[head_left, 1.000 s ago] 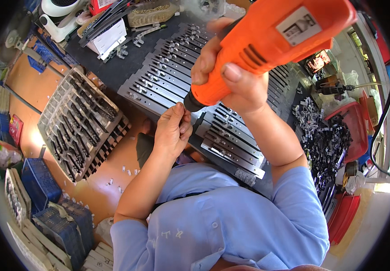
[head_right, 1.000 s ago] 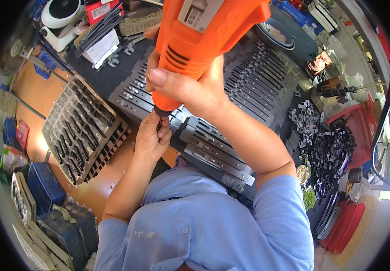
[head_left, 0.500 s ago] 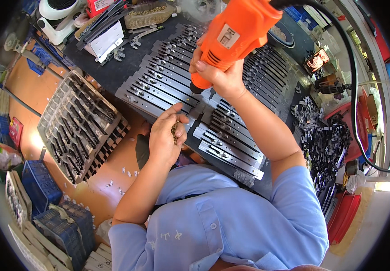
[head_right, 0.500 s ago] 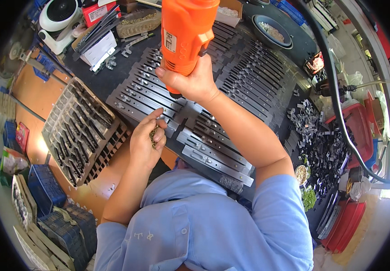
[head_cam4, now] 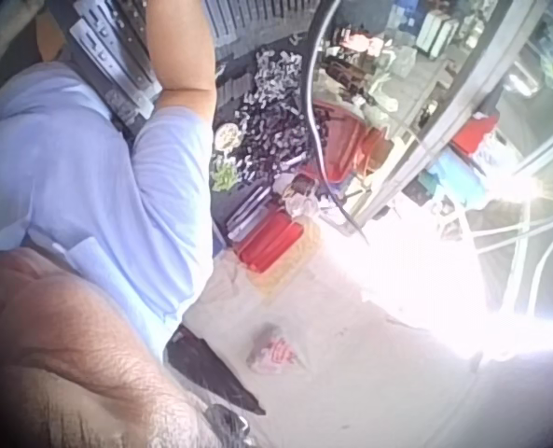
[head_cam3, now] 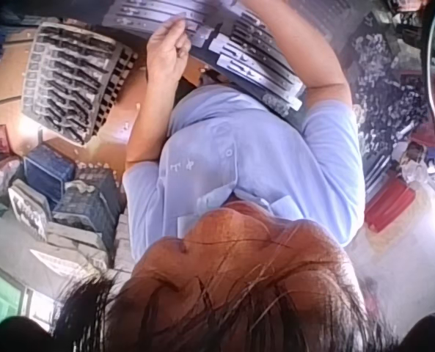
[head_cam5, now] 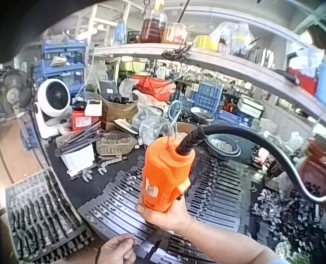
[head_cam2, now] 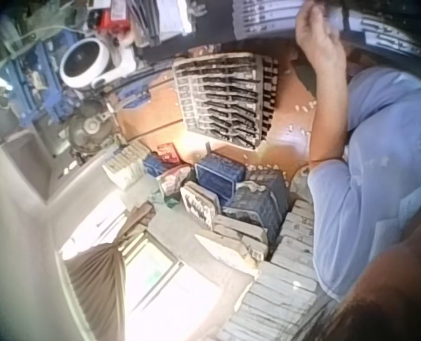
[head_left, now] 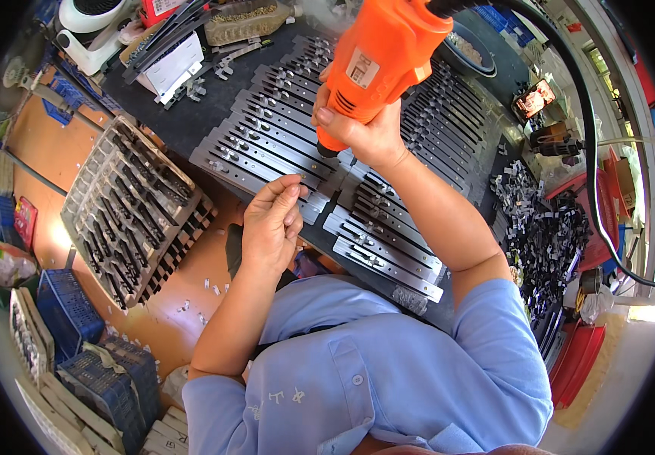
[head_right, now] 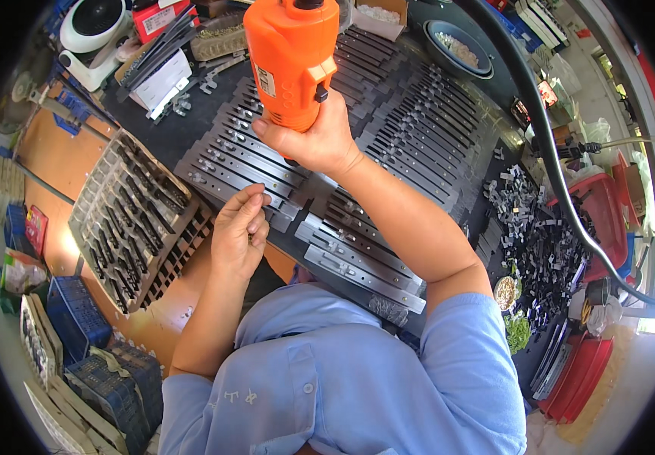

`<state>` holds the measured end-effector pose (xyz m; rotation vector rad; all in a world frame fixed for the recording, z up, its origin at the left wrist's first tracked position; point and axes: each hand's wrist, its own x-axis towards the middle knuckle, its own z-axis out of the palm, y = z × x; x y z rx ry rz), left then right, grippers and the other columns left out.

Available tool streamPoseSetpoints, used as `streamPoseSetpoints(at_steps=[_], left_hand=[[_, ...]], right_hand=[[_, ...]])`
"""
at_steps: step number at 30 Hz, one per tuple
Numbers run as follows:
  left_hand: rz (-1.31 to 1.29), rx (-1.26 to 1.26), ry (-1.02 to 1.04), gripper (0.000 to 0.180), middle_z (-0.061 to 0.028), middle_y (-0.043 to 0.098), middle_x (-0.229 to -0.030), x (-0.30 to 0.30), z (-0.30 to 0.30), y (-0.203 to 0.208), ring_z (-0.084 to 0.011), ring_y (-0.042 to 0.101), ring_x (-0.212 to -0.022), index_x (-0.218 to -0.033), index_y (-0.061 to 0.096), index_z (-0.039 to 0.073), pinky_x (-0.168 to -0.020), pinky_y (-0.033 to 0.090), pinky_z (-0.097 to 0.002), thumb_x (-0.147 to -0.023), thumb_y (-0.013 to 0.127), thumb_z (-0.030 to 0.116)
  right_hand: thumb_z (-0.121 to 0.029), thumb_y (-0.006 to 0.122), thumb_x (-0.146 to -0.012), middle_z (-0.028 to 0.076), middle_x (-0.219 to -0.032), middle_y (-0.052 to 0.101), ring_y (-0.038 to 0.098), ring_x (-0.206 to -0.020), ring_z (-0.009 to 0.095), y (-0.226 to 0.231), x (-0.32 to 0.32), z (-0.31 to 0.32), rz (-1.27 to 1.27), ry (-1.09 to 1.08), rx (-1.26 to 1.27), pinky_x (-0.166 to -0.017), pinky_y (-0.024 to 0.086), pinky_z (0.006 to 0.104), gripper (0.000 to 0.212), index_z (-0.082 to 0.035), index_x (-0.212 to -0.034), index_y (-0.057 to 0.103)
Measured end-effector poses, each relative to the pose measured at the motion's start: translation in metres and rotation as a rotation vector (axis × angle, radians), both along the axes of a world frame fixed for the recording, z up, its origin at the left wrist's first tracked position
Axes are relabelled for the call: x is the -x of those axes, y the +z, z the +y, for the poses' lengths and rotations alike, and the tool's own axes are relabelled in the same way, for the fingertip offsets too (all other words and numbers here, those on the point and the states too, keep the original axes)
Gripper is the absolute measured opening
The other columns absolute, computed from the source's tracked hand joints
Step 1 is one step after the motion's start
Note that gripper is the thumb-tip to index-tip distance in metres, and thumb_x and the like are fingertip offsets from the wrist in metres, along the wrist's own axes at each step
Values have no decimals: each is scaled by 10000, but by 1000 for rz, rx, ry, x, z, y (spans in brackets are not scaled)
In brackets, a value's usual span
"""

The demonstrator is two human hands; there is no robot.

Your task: Assembling small plastic components onto metal strips using an electric screwdriver.

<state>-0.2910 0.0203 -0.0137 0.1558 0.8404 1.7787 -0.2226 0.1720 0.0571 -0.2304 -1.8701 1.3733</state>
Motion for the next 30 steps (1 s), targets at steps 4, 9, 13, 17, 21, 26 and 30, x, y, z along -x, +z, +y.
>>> streamPoseSetpoints(at_steps=[4,9,13,17,21,26,30], left_hand=[[-38,-24,8,128,-44,534,-762,0,2,-2,-30,356,-465,-895,536,25,-377,265,-156,-826,520,131],[-45,2,-9,165,-25,500,-716,-3,8,-2,-38,355,-464,-872,514,36,-377,264,-160,-841,501,197],[-95,-1,-29,177,-18,478,-690,-7,14,1,-51,348,-452,-837,497,49,-371,257,-173,-846,490,226],[-146,-37,-92,169,-20,473,-680,-10,19,8,-62,346,-447,-808,470,53,-364,252,-182,-860,457,213],[-178,-64,-153,176,-22,463,-656,-11,22,7,-67,349,-441,-806,458,54,-359,249,-184,-868,432,217],[-175,-49,-160,221,-24,464,-648,-5,23,8,-66,340,-431,-789,454,45,-352,248,-190,-861,447,254],[-141,89,-33,269,-63,494,-712,-4,25,17,-63,356,-483,-1047,452,-12,-394,268,-181,-871,420,190]], right_hand=[[-25,612,-632,80,-643,520,523,-564,155,0,0,0,-6,0,52,-526,446,268,352,17,-932,433],[-86,594,-661,87,-663,521,529,-569,172,6,-2,2,55,-66,-35,-536,454,283,413,30,-1013,411],[-153,580,-677,103,-698,513,536,-584,194,49,-11,-18,296,132,231,-544,463,310,489,33,-1079,373],[-193,576,-677,107,-726,498,535,-610,208,57,-14,-21,191,198,161,-573,465,334,547,22,-1124,347],[-204,581,-669,103,-732,492,532,-620,207,53,-18,-19,233,226,181,-583,462,337,565,17,-1131,342],[-193,580,-665,102,-740,494,532,-620,206,51,-16,-17,265,252,158,-574,459,330,553,15,-1124,353],[-91,563,-673,101,-717,510,532,-608,192,32,-9,5,165,67,-13,-560,452,305,428,16,-1051,394]])
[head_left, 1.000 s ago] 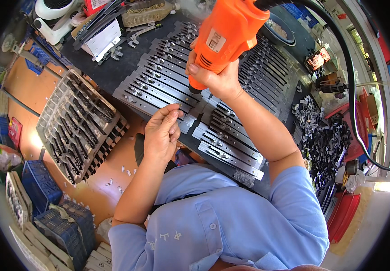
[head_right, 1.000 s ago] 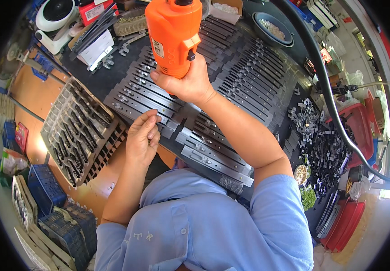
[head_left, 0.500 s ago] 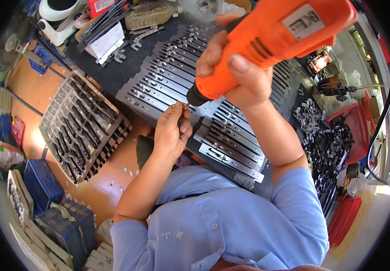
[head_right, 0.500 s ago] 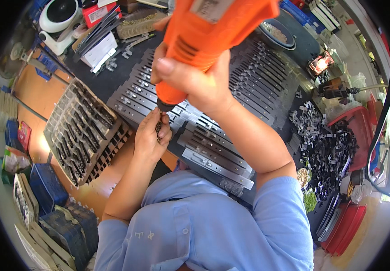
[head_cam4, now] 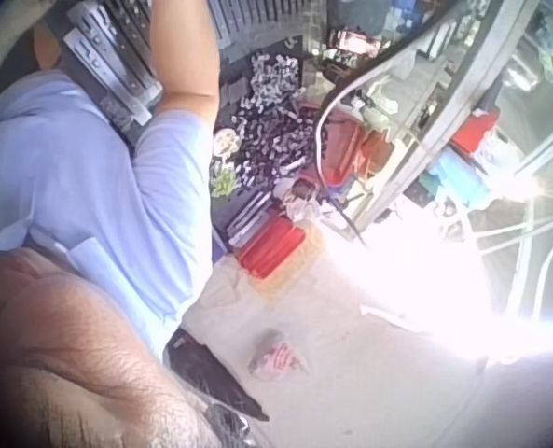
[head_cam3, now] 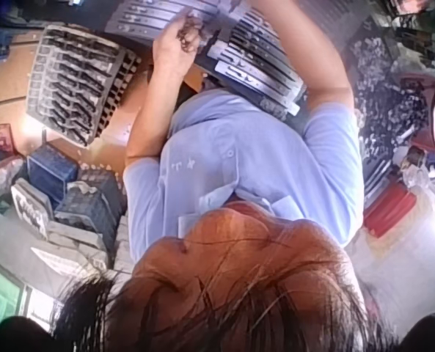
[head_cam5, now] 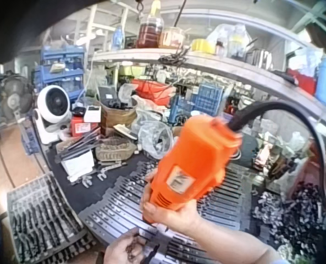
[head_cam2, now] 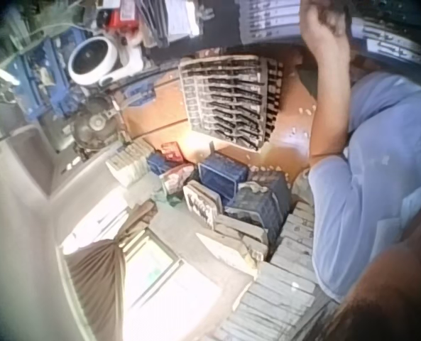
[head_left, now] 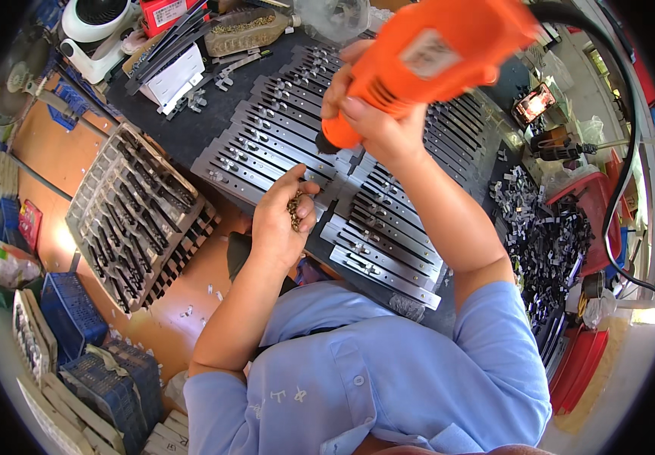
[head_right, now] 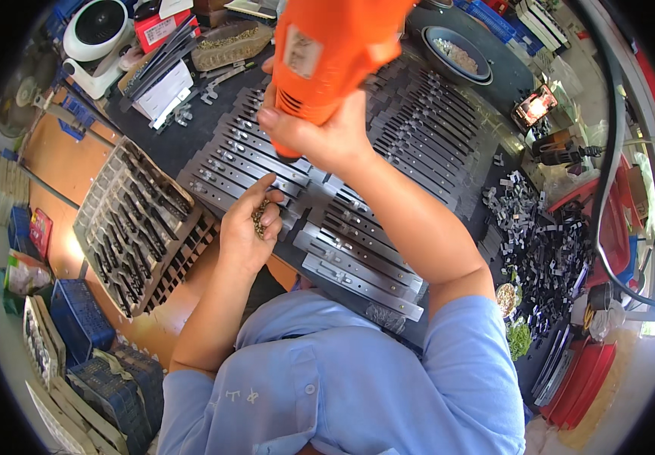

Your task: Assembling small plastic components onto metal strips using an electric screwdriver.

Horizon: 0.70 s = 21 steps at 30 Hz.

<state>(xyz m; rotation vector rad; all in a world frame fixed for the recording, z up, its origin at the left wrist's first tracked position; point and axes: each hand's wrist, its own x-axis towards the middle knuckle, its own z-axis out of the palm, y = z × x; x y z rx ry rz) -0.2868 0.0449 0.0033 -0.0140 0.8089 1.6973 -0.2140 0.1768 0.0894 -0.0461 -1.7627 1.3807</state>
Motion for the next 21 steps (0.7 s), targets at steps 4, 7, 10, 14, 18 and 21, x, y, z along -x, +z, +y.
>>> streamPoseSetpoints(at_steps=[4,7,10,14,18,21], left_hand=[[86,-62,-23,223,-96,520,-799,0,-9,-8,-58,361,-481,-1022,460,-14,-386,277,-167,-859,406,128],[118,-80,51,167,-95,524,-785,-4,-9,-7,-49,357,-475,-969,465,20,-384,277,-162,-857,442,140],[112,-94,28,123,-71,529,-766,-1,-10,-11,-41,354,-471,-891,479,48,-385,279,-160,-837,500,156],[121,-89,23,118,-47,534,-756,2,-9,-11,-34,352,-467,-882,507,48,-387,280,-156,-810,544,134],[136,-74,40,103,-39,541,-761,4,-7,-12,-30,351,-460,-882,533,42,-386,276,-156,-797,556,96],[111,-98,40,108,-38,543,-757,4,-4,-16,-30,352,-458,-889,534,39,-379,263,-160,-796,556,90]], right_hand=[[-23,561,-667,81,-679,527,530,-584,158,-24,8,15,-97,-82,-4,-557,453,281,328,6,-961,420],[-33,579,-666,68,-692,536,535,-593,147,-30,11,17,-106,-76,3,-554,455,277,322,5,-953,439],[-41,590,-666,66,-702,545,538,-602,145,-31,12,14,-156,-90,20,-555,456,276,326,8,-954,446],[-34,599,-659,62,-708,554,540,-612,138,-30,14,12,-194,-94,48,-560,457,269,328,15,-949,456],[-88,664,-614,-2,-638,546,510,-572,87,-33,17,9,-102,-132,86,-546,422,231,193,-28,-734,526],[-117,684,-594,4,-656,556,522,-601,89,-33,14,11,-94,-167,91,-581,436,238,257,-30,-779,528]])
